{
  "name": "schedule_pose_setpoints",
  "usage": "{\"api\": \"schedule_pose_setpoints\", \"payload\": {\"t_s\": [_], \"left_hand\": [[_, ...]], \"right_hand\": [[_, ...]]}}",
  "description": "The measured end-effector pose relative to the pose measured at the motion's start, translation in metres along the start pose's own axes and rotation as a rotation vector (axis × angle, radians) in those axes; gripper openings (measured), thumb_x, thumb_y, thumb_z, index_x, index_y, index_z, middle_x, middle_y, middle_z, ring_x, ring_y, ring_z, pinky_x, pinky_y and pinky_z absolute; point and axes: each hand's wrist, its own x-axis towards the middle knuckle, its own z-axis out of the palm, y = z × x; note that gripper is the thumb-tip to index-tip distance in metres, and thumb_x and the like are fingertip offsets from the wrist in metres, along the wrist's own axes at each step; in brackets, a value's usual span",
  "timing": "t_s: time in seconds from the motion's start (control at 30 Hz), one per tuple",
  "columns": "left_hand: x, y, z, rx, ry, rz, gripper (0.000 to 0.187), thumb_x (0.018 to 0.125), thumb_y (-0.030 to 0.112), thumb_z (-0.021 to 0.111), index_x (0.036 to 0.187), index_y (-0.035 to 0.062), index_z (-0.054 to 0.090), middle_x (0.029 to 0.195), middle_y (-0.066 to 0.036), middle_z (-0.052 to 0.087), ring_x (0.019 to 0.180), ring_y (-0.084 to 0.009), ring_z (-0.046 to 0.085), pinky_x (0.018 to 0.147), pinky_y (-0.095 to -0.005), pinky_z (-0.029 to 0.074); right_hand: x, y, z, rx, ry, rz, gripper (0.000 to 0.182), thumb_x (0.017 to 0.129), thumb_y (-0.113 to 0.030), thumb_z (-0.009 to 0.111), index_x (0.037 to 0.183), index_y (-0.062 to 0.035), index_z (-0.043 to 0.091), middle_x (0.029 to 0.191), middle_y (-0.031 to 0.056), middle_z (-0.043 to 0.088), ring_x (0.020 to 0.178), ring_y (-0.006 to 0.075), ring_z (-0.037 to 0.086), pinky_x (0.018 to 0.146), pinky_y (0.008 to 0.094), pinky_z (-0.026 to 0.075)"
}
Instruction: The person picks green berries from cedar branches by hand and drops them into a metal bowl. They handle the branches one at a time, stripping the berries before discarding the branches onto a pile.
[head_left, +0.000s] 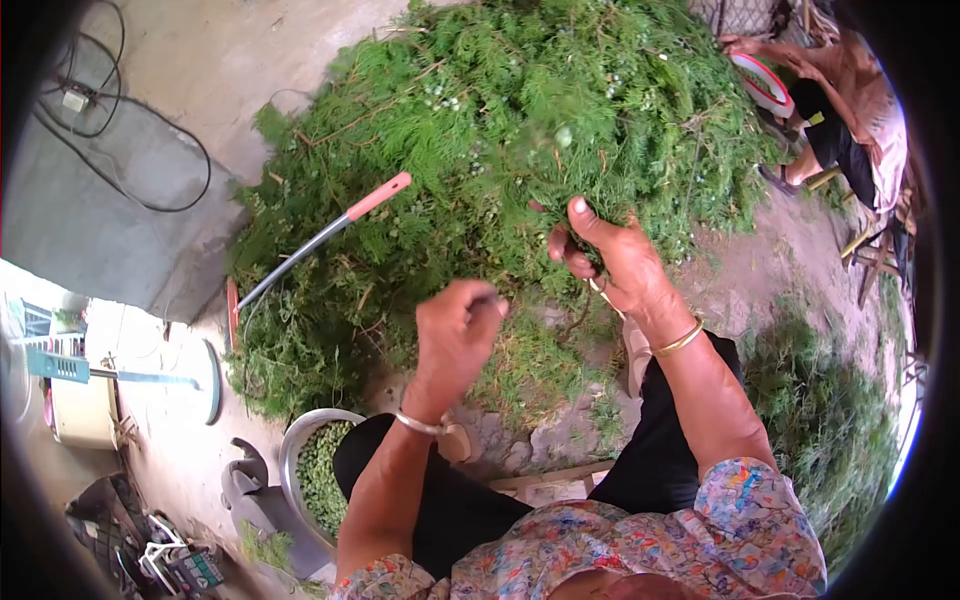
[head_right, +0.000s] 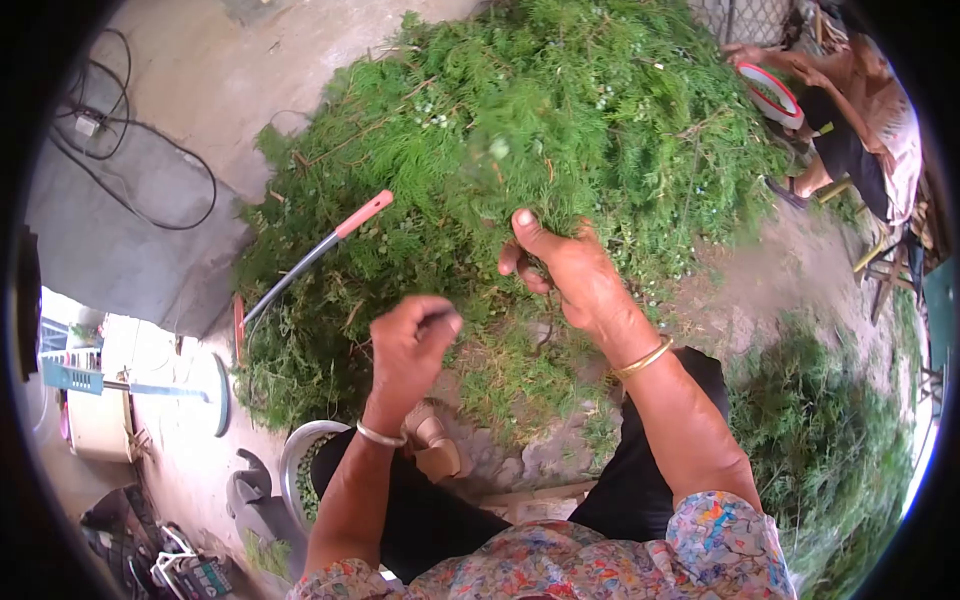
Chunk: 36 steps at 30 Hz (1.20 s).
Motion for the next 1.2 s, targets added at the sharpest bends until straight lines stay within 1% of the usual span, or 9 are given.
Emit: {"api": "schedule_pose_setpoints", "payload": {"t_s": [0.2,0.37,0.6,0.67,0.73,0.87,1.0,1.1,1.2], "left_hand": [[0.022,0.006,-0.008,-0.485,0.226,-0.090,0.010,0.084,0.003,0.059,0.088,-0.0051,0.061,0.074,-0.009,0.064,0.057,-0.0102,0.056,0.054,-0.0222,0.047],[0.024,0.002,-0.014,-0.902,0.190,-0.202,0.013,0.083,0.002,0.055,0.095,-0.0040,0.056,0.077,-0.017,0.063,0.058,-0.0197,0.058,0.051,-0.0291,0.045],[0.023,-0.009,-0.022,-1.404,-0.012,-0.300,0.010,0.082,0.005,0.057,0.089,-0.0014,0.054,0.086,-0.019,0.063,0.071,-0.0230,0.062,0.062,-0.0339,0.050],[0.023,-0.008,-0.014,-1.412,0.031,-0.375,0.012,0.083,0.008,0.059,0.091,0.0000,0.054,0.087,-0.017,0.063,0.078,-0.0237,0.061,0.070,-0.0396,0.050],[0.018,-0.013,-0.002,-1.420,0.075,-0.449,0.014,0.084,0.010,0.061,0.092,0.0013,0.054,0.088,-0.015,0.062,0.084,-0.0245,0.060,0.078,-0.0453,0.049],[0.014,0.003,0.007,-1.174,-0.072,-0.199,0.021,0.082,0.011,0.067,0.097,0.0014,0.056,0.093,-0.006,0.059,0.093,-0.0191,0.056,0.083,-0.0436,0.047],[0.014,0.009,0.006,-1.024,0.063,-0.327,0.028,0.076,0.002,0.068,0.101,-0.0039,0.057,0.097,-0.011,0.062,0.086,-0.0180,0.061,0.080,-0.0356,0.049],[0.017,-0.007,0.006,-1.113,0.228,-0.453,0.027,0.074,-0.004,0.064,0.100,-0.0035,0.058,0.097,-0.012,0.063,0.086,-0.0216,0.062,0.081,-0.0370,0.049],[0.023,-0.014,-0.002,-0.972,0.244,-0.076,0.026,0.073,-0.004,0.064,0.099,-0.0010,0.060,0.097,-0.008,0.064,0.088,-0.0197,0.061,0.082,-0.0347,0.047]], "right_hand": [[-0.004,0.018,0.009,-0.469,-0.097,-0.094,0.019,0.086,-0.020,0.063,0.086,-0.0019,0.056,0.068,0.0061,0.062,0.055,0.0100,0.049,0.051,0.0253,0.040],[-0.009,0.026,0.017,-0.328,-0.041,0.106,0.017,0.084,-0.017,0.065,0.082,-0.0016,0.058,0.072,0.0037,0.063,0.063,0.0104,0.052,0.061,0.0269,0.043],[-0.007,0.033,0.020,-0.670,-0.020,-0.101,0.019,0.081,-0.016,0.067,0.089,0.0006,0.060,0.074,0.0047,0.064,0.063,0.0126,0.054,0.063,0.0253,0.045],[-0.008,0.033,0.024,-0.630,-0.002,-0.079,0.021,0.080,-0.015,0.068,0.091,0.0010,0.061,0.074,0.0054,0.064,0.063,0.0135,0.054,0.062,0.0258,0.046],[-0.006,0.042,0.025,-0.723,-0.008,-0.512,0.021,0.079,-0.014,0.070,0.090,0.0014,0.061,0.074,0.0076,0.065,0.061,0.0147,0.052,0.060,0.0289,0.046],[-0.007,0.053,0.029,-0.676,-0.095,-0.381,0.027,0.076,-0.014,0.073,0.097,-0.0018,0.061,0.080,0.0085,0.065,0.067,0.0246,0.060,0.065,0.0346,0.049],[-0.016,0.062,0.036,-1.562,-0.219,-0.357,0.062,0.061,-0.032,0.081,0.100,0.0090,0.056,0.077,0.0223,0.061,0.077,0.0404,0.060,0.073,0.0431,0.048],[-0.018,0.063,0.036,-1.397,-0.210,-0.864,0.072,0.058,-0.040,0.082,0.099,0.0124,0.052,0.069,0.0239,0.058,0.070,0.0430,0.058,0.066,0.0462,0.048],[-0.027,0.040,0.039,-1.337,-0.357,-0.459,0.065,0.062,-0.038,0.080,0.099,0.0100,0.055,0.071,0.0213,0.059,0.069,0.0392,0.060,0.066,0.0435,0.049]]}}
